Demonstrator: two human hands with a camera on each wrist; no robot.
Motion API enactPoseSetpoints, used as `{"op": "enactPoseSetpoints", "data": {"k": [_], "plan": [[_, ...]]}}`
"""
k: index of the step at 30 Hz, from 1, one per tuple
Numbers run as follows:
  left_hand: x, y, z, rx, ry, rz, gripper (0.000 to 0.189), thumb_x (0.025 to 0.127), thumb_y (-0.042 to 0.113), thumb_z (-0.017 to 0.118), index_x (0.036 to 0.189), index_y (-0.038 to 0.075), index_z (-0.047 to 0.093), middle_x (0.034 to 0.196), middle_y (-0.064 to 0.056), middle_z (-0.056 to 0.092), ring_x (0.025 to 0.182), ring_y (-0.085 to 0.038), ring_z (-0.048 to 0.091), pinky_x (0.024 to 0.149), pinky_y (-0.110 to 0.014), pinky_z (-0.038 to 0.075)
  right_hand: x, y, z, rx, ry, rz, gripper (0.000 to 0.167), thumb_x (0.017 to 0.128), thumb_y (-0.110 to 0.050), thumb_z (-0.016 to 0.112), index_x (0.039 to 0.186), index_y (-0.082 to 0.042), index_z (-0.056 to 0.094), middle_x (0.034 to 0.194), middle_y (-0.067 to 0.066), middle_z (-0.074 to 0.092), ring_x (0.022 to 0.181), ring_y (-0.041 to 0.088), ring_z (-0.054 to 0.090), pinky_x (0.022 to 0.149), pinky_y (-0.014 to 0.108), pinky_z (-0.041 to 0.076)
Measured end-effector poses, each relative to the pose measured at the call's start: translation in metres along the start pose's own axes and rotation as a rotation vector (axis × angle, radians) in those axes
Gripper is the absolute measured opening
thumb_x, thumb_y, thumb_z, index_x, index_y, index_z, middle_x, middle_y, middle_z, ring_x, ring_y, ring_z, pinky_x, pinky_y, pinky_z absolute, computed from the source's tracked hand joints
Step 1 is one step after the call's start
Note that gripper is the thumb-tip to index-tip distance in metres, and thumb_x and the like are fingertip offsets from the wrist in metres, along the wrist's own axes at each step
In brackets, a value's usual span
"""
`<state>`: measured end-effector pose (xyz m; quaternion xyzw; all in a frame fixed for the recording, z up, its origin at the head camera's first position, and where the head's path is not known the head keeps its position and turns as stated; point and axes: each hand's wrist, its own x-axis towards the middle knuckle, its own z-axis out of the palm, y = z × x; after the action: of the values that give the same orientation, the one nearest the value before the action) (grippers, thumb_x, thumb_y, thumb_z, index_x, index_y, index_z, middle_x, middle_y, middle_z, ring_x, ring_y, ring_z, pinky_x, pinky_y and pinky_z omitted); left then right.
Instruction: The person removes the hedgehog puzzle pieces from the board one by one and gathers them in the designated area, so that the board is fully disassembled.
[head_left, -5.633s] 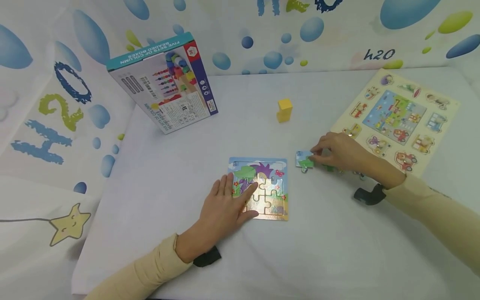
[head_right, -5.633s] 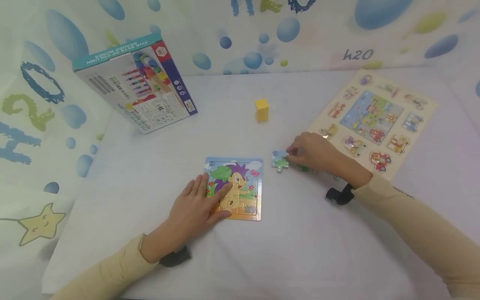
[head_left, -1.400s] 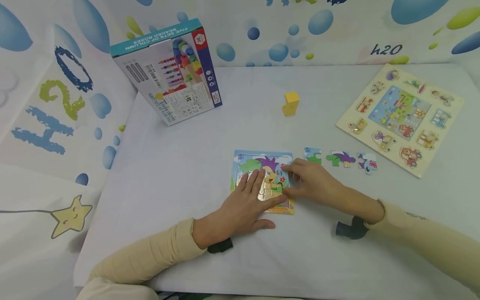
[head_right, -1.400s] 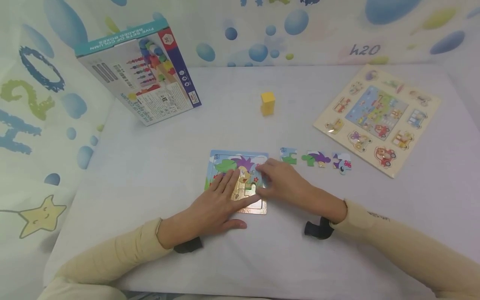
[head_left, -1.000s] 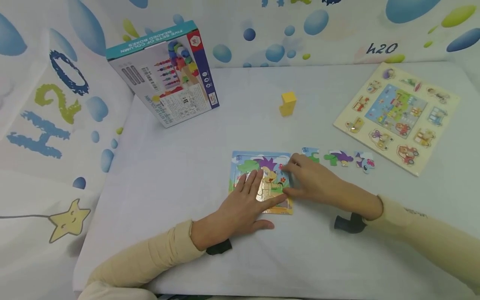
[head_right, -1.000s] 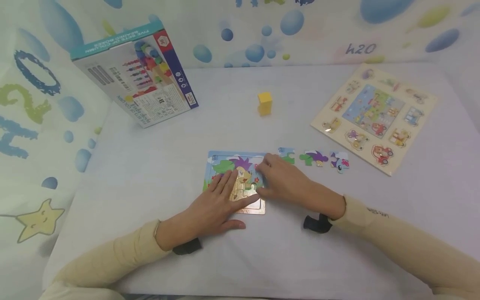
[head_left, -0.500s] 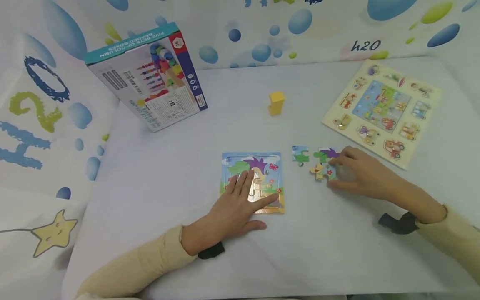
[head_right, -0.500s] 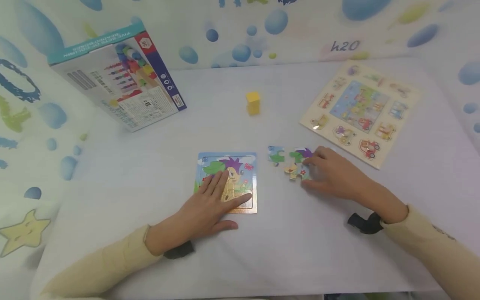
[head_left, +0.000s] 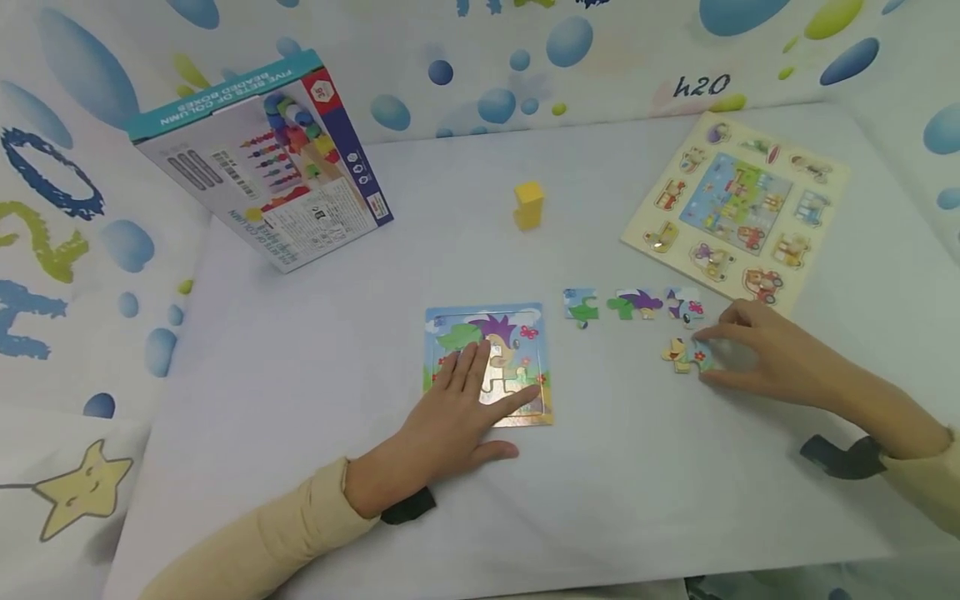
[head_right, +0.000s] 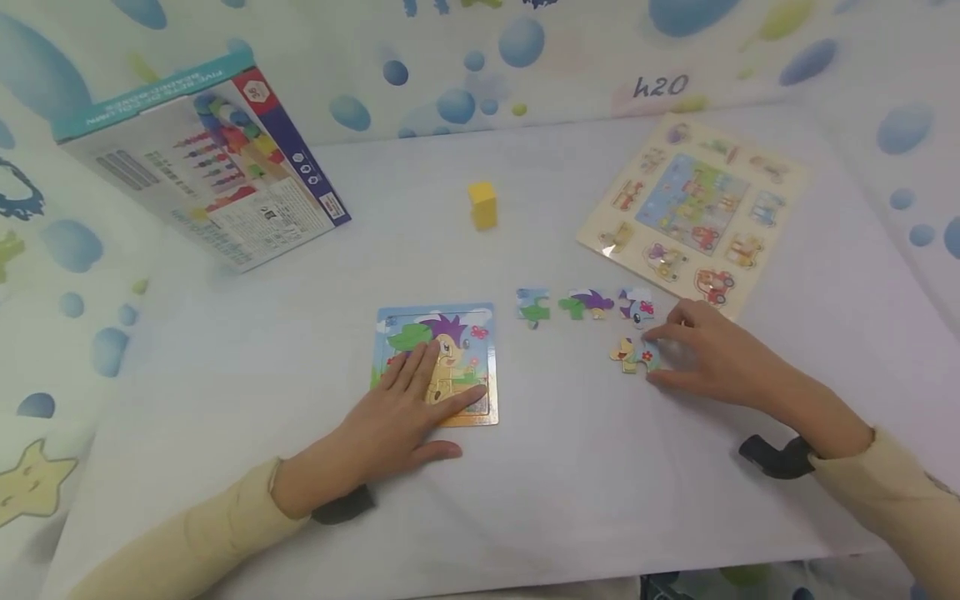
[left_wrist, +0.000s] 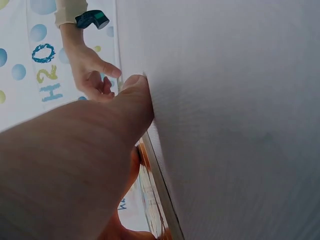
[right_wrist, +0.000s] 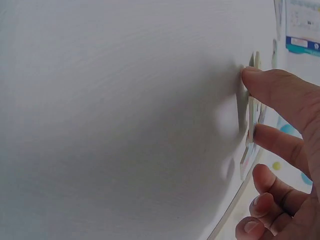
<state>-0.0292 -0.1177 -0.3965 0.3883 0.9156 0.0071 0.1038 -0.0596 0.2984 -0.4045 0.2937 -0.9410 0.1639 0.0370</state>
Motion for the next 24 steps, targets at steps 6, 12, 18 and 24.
{"op": "enactPoseSetpoints", "data": {"k": [6, 12, 18, 24], "plan": [[-0.0015, -0.0007, -0.0002, -0.003, 0.006, -0.007, 0.065, 0.093, 0.062, 0.050, 0.151, 0.039, 0.034, 0.155, -0.035, 0.015, 0.145, -0.049, 0.017, 0.114, -0.058, 0.025, -0.0028, 0.0042, -0.0010, 0.007, -0.001, -0.021, 0.053, 0.056, -0.019, 0.093, 0.106, -0.017, 0.075, 0.093, -0.006, 0.052, 0.084, 0.002, 0.036, 0.069, 0.017, 0.034], [-0.0009, 0.0005, -0.0018, -0.031, -0.012, -0.007, 0.065, 0.093, 0.061, 0.050, 0.152, 0.038, 0.033, 0.156, -0.035, 0.014, 0.145, -0.049, 0.015, 0.115, -0.058, 0.023, -0.0048, 0.0059, -0.0043, -0.001, -0.044, 0.029, 0.051, 0.058, -0.021, 0.093, 0.106, -0.018, 0.075, 0.091, -0.006, 0.051, 0.082, 0.004, 0.038, 0.067, 0.016, 0.036], [-0.0005, 0.0005, -0.0022, -0.029, -0.026, -0.008, 0.066, 0.093, 0.061, 0.049, 0.152, 0.038, 0.031, 0.156, -0.035, 0.014, 0.146, -0.049, 0.014, 0.115, -0.058, 0.022, -0.0053, 0.0061, -0.0055, -0.006, -0.068, 0.064, 0.050, 0.060, -0.022, 0.093, 0.107, -0.018, 0.075, 0.091, -0.006, 0.051, 0.081, 0.004, 0.039, 0.065, 0.018, 0.039], [-0.0004, -0.0001, -0.0014, -0.024, -0.025, -0.008, 0.066, 0.093, 0.062, 0.049, 0.152, 0.039, 0.031, 0.156, -0.035, 0.013, 0.146, -0.049, 0.014, 0.115, -0.058, 0.022, -0.0060, 0.0070, -0.0063, -0.003, -0.085, 0.086, 0.051, 0.062, -0.024, 0.092, 0.109, -0.018, 0.074, 0.092, -0.008, 0.052, 0.081, 0.003, 0.040, 0.065, 0.019, 0.042]]}}
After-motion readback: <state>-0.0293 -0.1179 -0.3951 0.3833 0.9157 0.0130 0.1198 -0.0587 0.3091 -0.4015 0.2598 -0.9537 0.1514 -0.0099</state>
